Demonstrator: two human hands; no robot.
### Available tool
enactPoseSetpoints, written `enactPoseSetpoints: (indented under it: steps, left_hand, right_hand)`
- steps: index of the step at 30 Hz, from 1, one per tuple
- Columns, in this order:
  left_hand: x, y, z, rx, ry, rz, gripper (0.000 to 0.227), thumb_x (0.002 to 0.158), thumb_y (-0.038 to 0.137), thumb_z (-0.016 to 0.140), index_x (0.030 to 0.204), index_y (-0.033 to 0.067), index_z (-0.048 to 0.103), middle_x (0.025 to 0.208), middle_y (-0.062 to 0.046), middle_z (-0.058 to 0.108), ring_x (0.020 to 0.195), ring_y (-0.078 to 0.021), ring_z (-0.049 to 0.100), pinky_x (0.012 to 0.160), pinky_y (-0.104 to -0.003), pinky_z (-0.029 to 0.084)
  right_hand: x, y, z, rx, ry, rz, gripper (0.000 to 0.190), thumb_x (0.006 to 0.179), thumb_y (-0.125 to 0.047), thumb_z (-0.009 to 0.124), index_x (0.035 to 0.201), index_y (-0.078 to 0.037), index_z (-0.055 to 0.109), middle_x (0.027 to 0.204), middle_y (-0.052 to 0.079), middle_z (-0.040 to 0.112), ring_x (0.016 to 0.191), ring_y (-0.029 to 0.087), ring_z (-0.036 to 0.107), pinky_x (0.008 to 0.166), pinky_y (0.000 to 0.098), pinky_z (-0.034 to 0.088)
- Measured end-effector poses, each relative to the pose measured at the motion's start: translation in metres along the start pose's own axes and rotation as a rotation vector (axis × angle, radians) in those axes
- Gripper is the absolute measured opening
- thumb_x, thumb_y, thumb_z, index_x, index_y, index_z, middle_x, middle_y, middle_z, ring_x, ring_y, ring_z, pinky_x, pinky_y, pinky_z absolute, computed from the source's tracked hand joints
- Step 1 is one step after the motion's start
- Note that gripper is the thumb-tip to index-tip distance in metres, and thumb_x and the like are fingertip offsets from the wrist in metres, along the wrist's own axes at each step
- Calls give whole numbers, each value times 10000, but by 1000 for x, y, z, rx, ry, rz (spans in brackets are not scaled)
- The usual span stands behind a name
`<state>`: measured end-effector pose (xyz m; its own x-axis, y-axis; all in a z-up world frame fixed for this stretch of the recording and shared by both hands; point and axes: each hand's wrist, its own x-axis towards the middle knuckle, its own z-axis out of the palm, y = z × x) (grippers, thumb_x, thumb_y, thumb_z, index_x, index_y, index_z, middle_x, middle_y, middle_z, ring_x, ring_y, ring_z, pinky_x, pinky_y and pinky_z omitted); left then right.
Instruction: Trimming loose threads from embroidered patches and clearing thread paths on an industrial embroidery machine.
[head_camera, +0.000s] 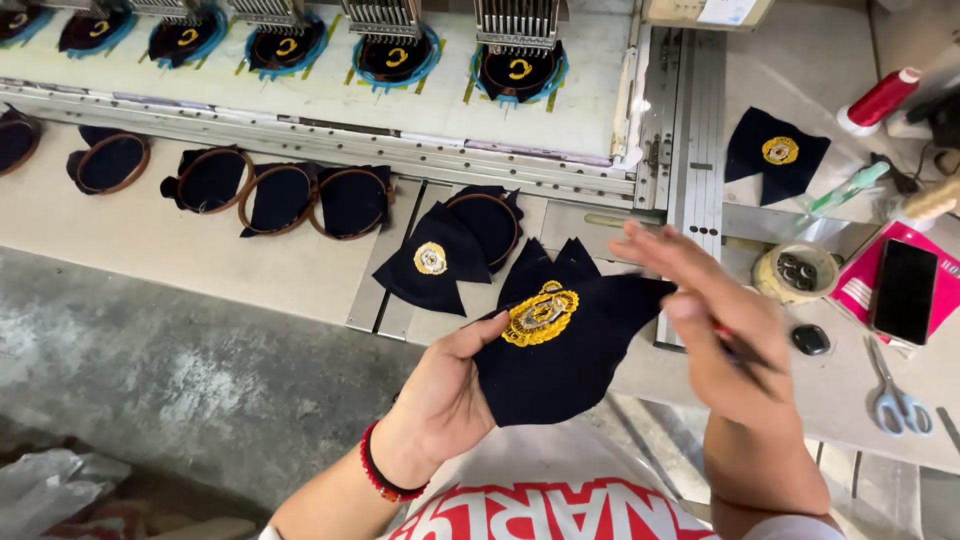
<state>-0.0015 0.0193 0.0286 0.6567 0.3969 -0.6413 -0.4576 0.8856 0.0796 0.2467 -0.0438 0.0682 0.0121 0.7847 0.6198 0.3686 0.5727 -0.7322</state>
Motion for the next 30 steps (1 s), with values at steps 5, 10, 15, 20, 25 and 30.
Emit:
enactPoseSetpoints:
  steps: [5, 10, 15, 20, 25, 30]
  left_hand:
    - [-6, -1, 9, 120, 53, -7, 432, 1057, 251, 606, 1363, -38, 706, 1228, -188, 793, 1004, -316, 772, 901, -416, 643]
    - [-19, -5, 14, 130, -17, -55, 500, 1038, 230, 606, 1415, -91, 674, 1286, -241, 769, 1044, -326, 769, 912, -405, 650]
    - [-37, -13, 21, 242, -87, -66, 480, 1002, 165, 635, 1370, -142, 666, 1232, -295, 769, 992, -358, 776, 833, -423, 671]
    - [-57, -25, 42, 387, -11, -76, 396, 926, 102, 691, 1254, -115, 735, 1119, -278, 791, 882, -377, 769, 773, -457, 658]
    - [-67, -30, 53, 388, 27, -27, 358, 904, 60, 697, 1213, -118, 731, 1108, -285, 787, 889, -372, 757, 771, -449, 636]
    - [-70, -31, 52, 376, 21, -44, 353, 920, 71, 691, 1212, -123, 730, 1107, -280, 788, 880, -361, 758, 773, -441, 637]
  right_hand:
    - [-15, 15, -23, 197, -605, -73, 351, 1091, -178, 519, 1349, -4, 682, 1260, 120, 834, 1570, 491, 471, 1234, 535, 513]
    - [3, -1, -65, -1, -209, -132, 436, 1038, -237, 615, 1463, -156, 560, 751, 1, 552, 604, 106, 556, 648, 319, 575]
    - [60, -11, -81, -306, -610, -83, 737, 1021, -464, 452, 1592, 0, 494, 1423, 94, 660, 1125, 222, 588, 981, 344, 492]
    - [73, 3, -58, -25, -811, -66, 387, 966, -219, 748, 1352, -192, 765, 1126, 37, 683, 884, 153, 684, 726, 279, 569]
    - [65, 4, -44, 42, -802, 0, 321, 925, -87, 802, 1230, -179, 841, 1002, 27, 693, 765, 135, 646, 625, 286, 478]
    - [64, 1, -46, 36, -816, 14, 332, 921, -23, 779, 1213, -167, 849, 993, 46, 690, 757, 142, 681, 614, 270, 522]
